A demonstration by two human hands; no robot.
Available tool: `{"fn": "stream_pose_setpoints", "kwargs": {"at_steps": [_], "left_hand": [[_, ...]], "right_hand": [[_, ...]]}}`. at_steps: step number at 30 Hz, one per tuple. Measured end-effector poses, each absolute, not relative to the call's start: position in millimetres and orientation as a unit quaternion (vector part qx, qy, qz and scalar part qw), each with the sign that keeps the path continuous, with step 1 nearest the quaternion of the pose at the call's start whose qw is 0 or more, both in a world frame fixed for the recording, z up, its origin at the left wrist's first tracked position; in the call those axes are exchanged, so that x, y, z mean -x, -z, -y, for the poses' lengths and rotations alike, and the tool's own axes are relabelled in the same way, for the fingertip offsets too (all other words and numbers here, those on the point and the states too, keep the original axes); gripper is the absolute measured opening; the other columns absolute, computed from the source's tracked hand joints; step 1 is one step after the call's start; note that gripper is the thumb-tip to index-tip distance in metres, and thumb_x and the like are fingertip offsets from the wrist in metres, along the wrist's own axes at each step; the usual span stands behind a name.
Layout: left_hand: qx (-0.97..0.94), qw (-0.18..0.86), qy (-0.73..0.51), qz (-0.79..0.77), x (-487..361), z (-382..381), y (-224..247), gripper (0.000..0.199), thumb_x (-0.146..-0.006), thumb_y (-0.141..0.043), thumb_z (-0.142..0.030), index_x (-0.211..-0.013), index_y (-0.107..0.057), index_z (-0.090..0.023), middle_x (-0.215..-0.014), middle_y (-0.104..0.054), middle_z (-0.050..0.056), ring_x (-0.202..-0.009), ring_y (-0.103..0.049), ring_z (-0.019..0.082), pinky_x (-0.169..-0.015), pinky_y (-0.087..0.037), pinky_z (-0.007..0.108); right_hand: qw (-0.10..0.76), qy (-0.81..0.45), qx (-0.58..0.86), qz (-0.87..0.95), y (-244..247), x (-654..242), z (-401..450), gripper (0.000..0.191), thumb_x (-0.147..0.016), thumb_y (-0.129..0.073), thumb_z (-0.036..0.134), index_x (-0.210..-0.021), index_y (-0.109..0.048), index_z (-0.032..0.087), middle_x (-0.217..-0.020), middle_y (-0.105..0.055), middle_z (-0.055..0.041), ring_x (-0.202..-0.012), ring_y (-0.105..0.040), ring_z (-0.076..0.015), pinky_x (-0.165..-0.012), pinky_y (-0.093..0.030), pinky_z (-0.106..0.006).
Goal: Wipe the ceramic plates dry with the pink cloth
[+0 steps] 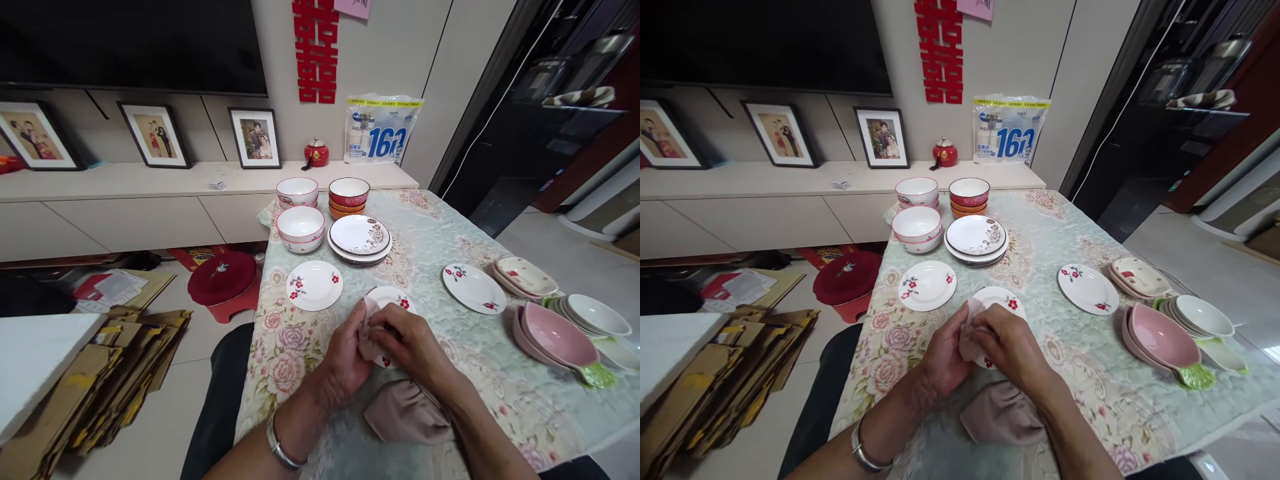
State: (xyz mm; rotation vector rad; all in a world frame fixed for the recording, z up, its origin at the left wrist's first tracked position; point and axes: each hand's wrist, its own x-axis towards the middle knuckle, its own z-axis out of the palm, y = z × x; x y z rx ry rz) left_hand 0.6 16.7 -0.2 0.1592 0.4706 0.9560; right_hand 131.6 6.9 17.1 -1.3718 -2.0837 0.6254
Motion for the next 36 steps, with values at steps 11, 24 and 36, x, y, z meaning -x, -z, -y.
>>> {"fn": "stream_pose_setpoints", "kwargs": {"at_steps": [11,24,36], "left_hand": [[-0.084,0.824,-0.496,-0.260,1,-22,9,0.037,-0.084,-0.061,-0.033,-0.117,-0.062,-0.015,-0.104,-0.072,0.009,-0.094,-0.066,0.023,-0.088,-0.048,0.037],[-0.116,0.831,-0.488,-0.239,2,-16,4,0.022,-0.082,-0.066,-0.028,-0.101,-0.065,-0.018,-0.094,-0.069,0.004,-0.090,-0.063,0.018,-0.084,-0.047,0.029],[-0.127,0.845,-0.477,-0.208,-2,-18,8,0.038,-0.084,-0.057,-0.034,-0.115,-0.065,-0.013,-0.103,-0.072,0.011,-0.100,-0.064,0.027,-0.090,-0.046,0.039]], "right_hand": [[0.208,-0.110,0.638,0.733,-16,-165,-15,0.012,-0.089,-0.050,0.024,-0.086,-0.061,0.020,-0.084,-0.061,-0.0034,-0.076,-0.059,-0.0178,-0.067,-0.041,-0.029],[0.229,-0.231,0.476,0.817,-30,-132,-4,0.013,-0.091,-0.051,0.017,-0.087,-0.062,0.023,-0.086,-0.062,0.0003,-0.079,-0.058,-0.0140,-0.070,-0.044,-0.025],[0.280,-0.044,0.637,0.717,-11,-156,-16,0.014,-0.092,-0.047,0.026,-0.092,-0.060,0.019,-0.091,-0.061,-0.0066,-0.081,-0.060,-0.0202,-0.072,-0.044,-0.032]]}}
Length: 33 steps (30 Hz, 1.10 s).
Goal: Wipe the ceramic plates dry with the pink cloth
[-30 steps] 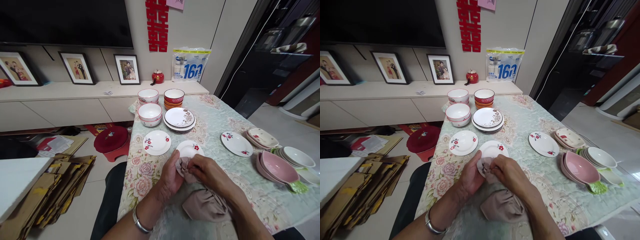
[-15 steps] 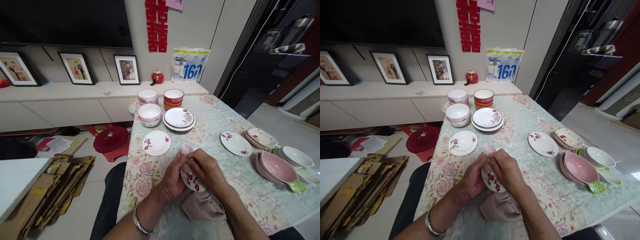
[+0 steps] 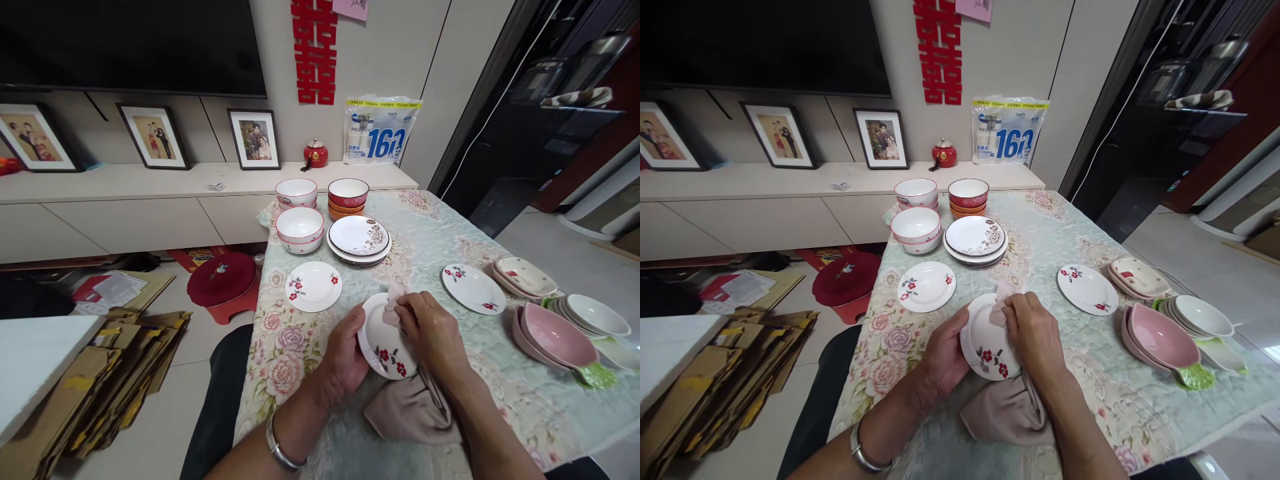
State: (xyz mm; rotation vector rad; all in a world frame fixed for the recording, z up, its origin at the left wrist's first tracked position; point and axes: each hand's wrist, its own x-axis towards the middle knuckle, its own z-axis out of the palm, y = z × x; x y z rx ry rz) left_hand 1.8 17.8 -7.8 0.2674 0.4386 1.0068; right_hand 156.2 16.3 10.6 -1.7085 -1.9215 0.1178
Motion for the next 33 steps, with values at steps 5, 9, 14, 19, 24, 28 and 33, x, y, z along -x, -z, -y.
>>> {"fn": "stream_pose_setpoints", "kwargs": {"at_steps": [5,9,14,19,24,28,33], "left_hand": [[-0.097,0.836,-0.490,-0.226,-1,-15,3,0.019,-0.081,-0.065,-0.027,-0.094,-0.069,-0.014,-0.088,-0.072,0.006,-0.082,-0.065,0.018,-0.082,-0.047,0.030],[-0.126,0.803,-0.525,-0.253,4,-20,5,0.021,-0.080,-0.065,-0.022,-0.099,-0.068,-0.015,-0.080,-0.071,0.003,-0.072,-0.063,0.016,-0.076,-0.047,0.028],[-0.104,0.793,-0.529,-0.283,5,-24,9,0.028,-0.081,-0.062,-0.028,-0.106,-0.065,-0.014,-0.089,-0.073,0.008,-0.084,-0.066,0.023,-0.080,-0.048,0.036],[-0.092,0.817,-0.488,-0.294,3,-21,3,0.031,-0.076,-0.061,-0.022,-0.106,-0.066,-0.014,-0.090,-0.073,0.009,-0.085,-0.066,0.025,-0.080,-0.049,0.038],[-0.081,0.801,-0.518,-0.289,4,-22,2,0.021,-0.075,-0.062,-0.021,-0.095,-0.066,-0.015,-0.080,-0.070,0.004,-0.076,-0.064,0.021,-0.076,-0.047,0.033],[-0.070,0.803,-0.522,-0.279,2,-20,2,0.009,-0.076,-0.062,-0.017,-0.084,-0.065,-0.016,-0.072,-0.066,0.001,-0.068,-0.060,0.015,-0.070,-0.045,0.028],[-0.078,0.842,-0.478,-0.238,-3,-17,6,0.017,-0.080,-0.061,-0.024,-0.093,-0.067,-0.014,-0.083,-0.070,0.006,-0.079,-0.065,0.019,-0.079,-0.047,0.032]], "right_hand": [[0.249,-0.219,0.515,0.791,-22,-136,-8,0.012,-0.091,-0.050,0.019,-0.090,-0.061,0.022,-0.088,-0.063,-0.0020,-0.080,-0.059,-0.0160,-0.071,-0.045,-0.027],[0.167,-0.256,0.493,0.815,-32,-137,-4,0.015,-0.089,-0.050,0.017,-0.086,-0.063,0.022,-0.084,-0.062,-0.0008,-0.076,-0.057,-0.0147,-0.068,-0.042,-0.026],[0.158,-0.135,0.605,0.769,-21,-156,-12,0.014,-0.088,-0.049,0.021,-0.083,-0.062,0.020,-0.082,-0.061,-0.0030,-0.071,-0.057,-0.0158,-0.064,-0.040,-0.027],[0.191,-0.038,0.668,0.718,-12,-162,-15,0.018,-0.092,-0.045,0.026,-0.089,-0.061,0.019,-0.086,-0.060,-0.0057,-0.071,-0.058,-0.0176,-0.061,-0.039,-0.028],[0.182,-0.188,0.565,0.783,-25,-147,-8,0.015,-0.089,-0.049,0.021,-0.081,-0.061,0.021,-0.080,-0.062,-0.0015,-0.073,-0.057,-0.0159,-0.065,-0.041,-0.027],[0.196,-0.261,0.494,0.806,-27,-133,-5,0.013,-0.090,-0.051,0.018,-0.086,-0.063,0.023,-0.085,-0.064,0.0005,-0.078,-0.059,-0.0145,-0.070,-0.043,-0.025],[0.249,-0.156,0.557,0.777,-13,-142,-13,0.015,-0.093,-0.047,0.023,-0.093,-0.061,0.021,-0.092,-0.061,-0.0036,-0.082,-0.059,-0.0166,-0.073,-0.044,-0.028]]}}
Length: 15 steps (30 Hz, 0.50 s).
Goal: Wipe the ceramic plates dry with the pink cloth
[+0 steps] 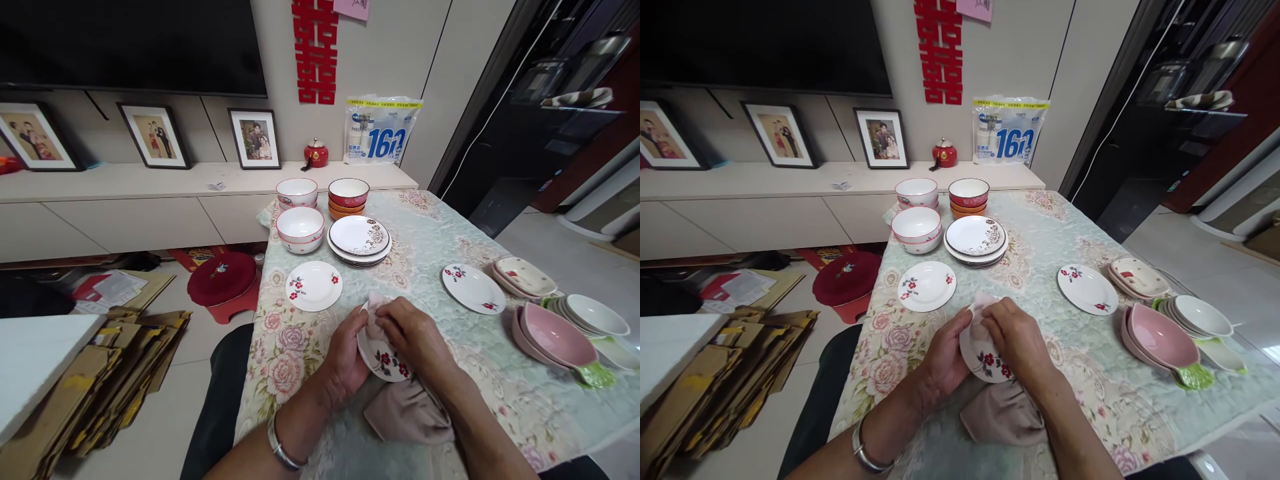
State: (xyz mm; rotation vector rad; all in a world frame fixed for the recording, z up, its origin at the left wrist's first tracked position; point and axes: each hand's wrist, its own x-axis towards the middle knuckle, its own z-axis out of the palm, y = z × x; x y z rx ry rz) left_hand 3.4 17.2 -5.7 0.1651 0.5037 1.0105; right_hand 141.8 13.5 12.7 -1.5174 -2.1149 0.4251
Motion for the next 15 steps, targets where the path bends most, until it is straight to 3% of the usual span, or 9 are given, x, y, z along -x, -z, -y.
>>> {"fn": "stream_pose_setpoints", "kwargs": {"at_steps": [3,7,11,15], "left_hand": [[-0.092,0.832,-0.490,-0.243,-3,-18,8,0.028,-0.081,-0.058,-0.024,-0.106,-0.065,-0.015,-0.087,-0.071,0.007,-0.083,-0.066,0.022,-0.081,-0.048,0.035],[-0.096,0.800,-0.531,-0.262,3,-23,7,0.030,-0.081,-0.059,-0.025,-0.109,-0.063,-0.017,-0.090,-0.071,0.006,-0.083,-0.065,0.022,-0.081,-0.048,0.035],[-0.113,0.774,-0.563,-0.267,4,-24,6,0.026,-0.078,-0.060,-0.023,-0.103,-0.064,-0.016,-0.084,-0.069,0.002,-0.078,-0.063,0.018,-0.080,-0.048,0.032],[-0.135,0.745,-0.570,-0.319,1,-20,6,0.020,-0.073,-0.063,-0.018,-0.093,-0.064,-0.016,-0.078,-0.067,0.001,-0.079,-0.063,0.018,-0.080,-0.046,0.030]], "right_hand": [[0.233,-0.084,0.632,0.734,-9,-153,-16,0.017,-0.093,-0.046,0.027,-0.091,-0.061,0.020,-0.089,-0.060,-0.0053,-0.079,-0.060,-0.0184,-0.070,-0.042,-0.030],[0.161,-0.092,0.667,0.721,-12,-153,-14,0.015,-0.090,-0.047,0.024,-0.082,-0.059,0.019,-0.081,-0.061,-0.0044,-0.072,-0.058,-0.0180,-0.064,-0.038,-0.029],[0.148,-0.210,0.604,0.755,-18,-140,-9,0.015,-0.087,-0.049,0.020,-0.074,-0.058,0.019,-0.074,-0.062,-0.0011,-0.068,-0.055,-0.0149,-0.062,-0.035,-0.026],[0.171,-0.328,0.517,0.772,-23,-135,-6,0.009,-0.085,-0.054,0.021,-0.078,-0.060,0.021,-0.078,-0.064,0.0018,-0.071,-0.055,-0.0128,-0.064,-0.036,-0.024]]}}
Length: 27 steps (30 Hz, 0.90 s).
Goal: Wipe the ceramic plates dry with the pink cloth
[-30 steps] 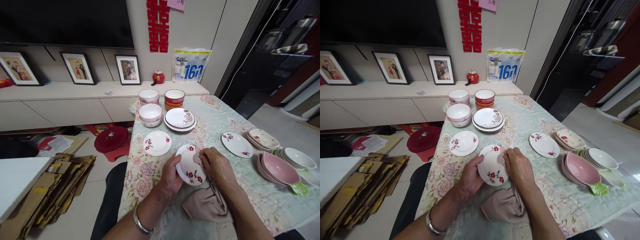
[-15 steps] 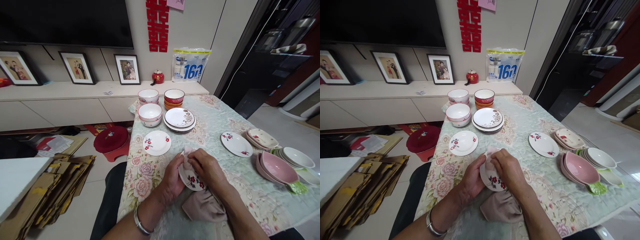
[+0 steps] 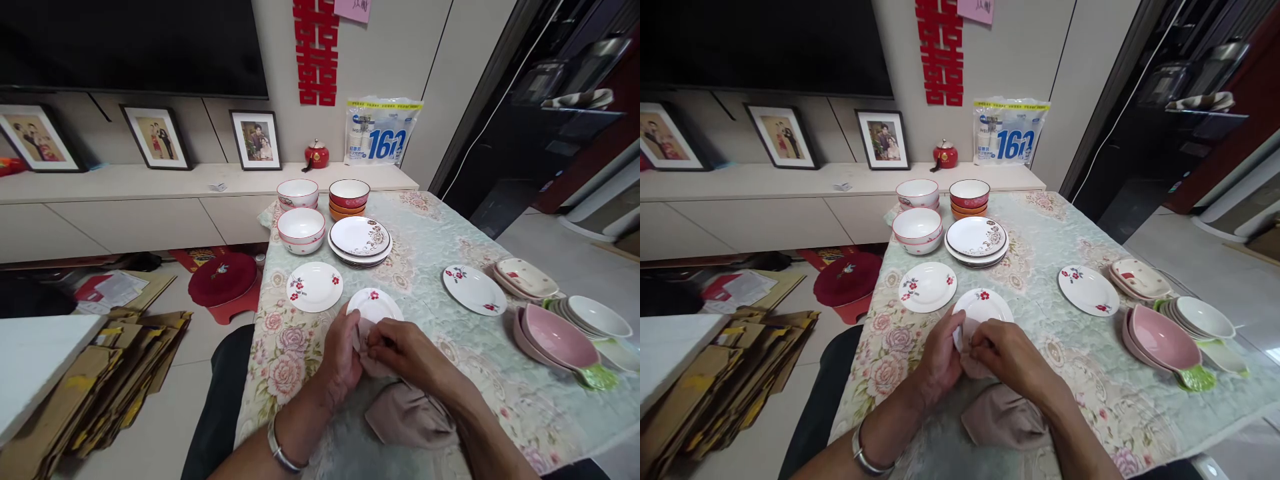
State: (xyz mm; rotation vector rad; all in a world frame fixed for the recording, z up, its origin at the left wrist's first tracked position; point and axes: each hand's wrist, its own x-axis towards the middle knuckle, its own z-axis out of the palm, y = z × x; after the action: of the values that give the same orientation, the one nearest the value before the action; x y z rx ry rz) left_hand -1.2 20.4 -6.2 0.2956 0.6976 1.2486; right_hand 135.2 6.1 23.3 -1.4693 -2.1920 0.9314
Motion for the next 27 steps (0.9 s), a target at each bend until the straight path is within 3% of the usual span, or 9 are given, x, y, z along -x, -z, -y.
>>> {"fn": "stream_pose_setpoints", "kwargs": {"at_steps": [3,7,13,19,23,27], "left_hand": [[-0.142,0.752,-0.565,-0.309,1,-19,7,0.027,-0.074,-0.066,-0.024,-0.100,-0.064,-0.015,-0.086,-0.070,0.004,-0.085,-0.064,0.021,-0.080,-0.046,0.032],[-0.139,0.764,-0.546,-0.314,2,-18,7,0.036,-0.075,-0.067,-0.030,-0.106,-0.063,-0.014,-0.088,-0.072,0.008,-0.085,-0.066,0.024,-0.078,-0.047,0.035],[-0.147,0.800,-0.499,-0.300,-3,-14,5,0.041,-0.074,-0.068,-0.027,-0.112,-0.063,-0.012,-0.091,-0.073,0.010,-0.087,-0.067,0.026,-0.078,-0.048,0.036],[-0.108,0.838,-0.462,-0.270,-7,-9,8,0.024,-0.080,-0.066,-0.031,-0.095,-0.068,-0.012,-0.083,-0.072,0.009,-0.083,-0.067,0.022,-0.080,-0.048,0.033],[-0.079,0.844,-0.450,-0.280,-3,-12,6,0.035,-0.089,-0.054,-0.041,-0.093,-0.069,-0.009,-0.089,-0.072,0.012,-0.088,-0.066,0.023,-0.083,-0.048,0.033],[-0.075,0.837,-0.462,-0.284,-2,-16,6,0.041,-0.092,-0.048,-0.042,-0.103,-0.068,-0.008,-0.096,-0.073,0.014,-0.094,-0.066,0.026,-0.087,-0.048,0.037]], "right_hand": [[0.146,-0.320,0.538,0.766,-23,-145,-9,0.011,-0.084,-0.053,0.020,-0.075,-0.059,0.020,-0.077,-0.063,0.0012,-0.071,-0.054,-0.0134,-0.064,-0.035,-0.025],[0.137,-0.199,0.635,0.734,-14,-161,-17,0.013,-0.086,-0.049,0.021,-0.076,-0.058,0.020,-0.078,-0.061,-0.0018,-0.072,-0.054,-0.0164,-0.065,-0.035,-0.027],[0.220,-0.048,0.676,0.702,0,-159,-22,0.014,-0.091,-0.046,0.025,-0.088,-0.058,0.019,-0.087,-0.060,-0.0068,-0.081,-0.059,-0.0211,-0.070,-0.040,-0.030],[0.279,-0.160,0.565,0.759,-9,-140,-14,0.011,-0.092,-0.048,0.022,-0.092,-0.059,0.020,-0.090,-0.061,-0.0035,-0.081,-0.059,-0.0166,-0.073,-0.043,-0.027],[0.220,-0.277,0.484,0.801,-23,-135,-7,0.011,-0.089,-0.052,0.018,-0.087,-0.061,0.022,-0.087,-0.063,-0.0002,-0.079,-0.057,-0.0139,-0.070,-0.042,-0.024],[0.157,-0.267,0.518,0.797,-28,-148,-7,0.013,-0.087,-0.051,0.016,-0.081,-0.061,0.021,-0.082,-0.062,0.0003,-0.074,-0.056,-0.0138,-0.066,-0.039,-0.024]]}}
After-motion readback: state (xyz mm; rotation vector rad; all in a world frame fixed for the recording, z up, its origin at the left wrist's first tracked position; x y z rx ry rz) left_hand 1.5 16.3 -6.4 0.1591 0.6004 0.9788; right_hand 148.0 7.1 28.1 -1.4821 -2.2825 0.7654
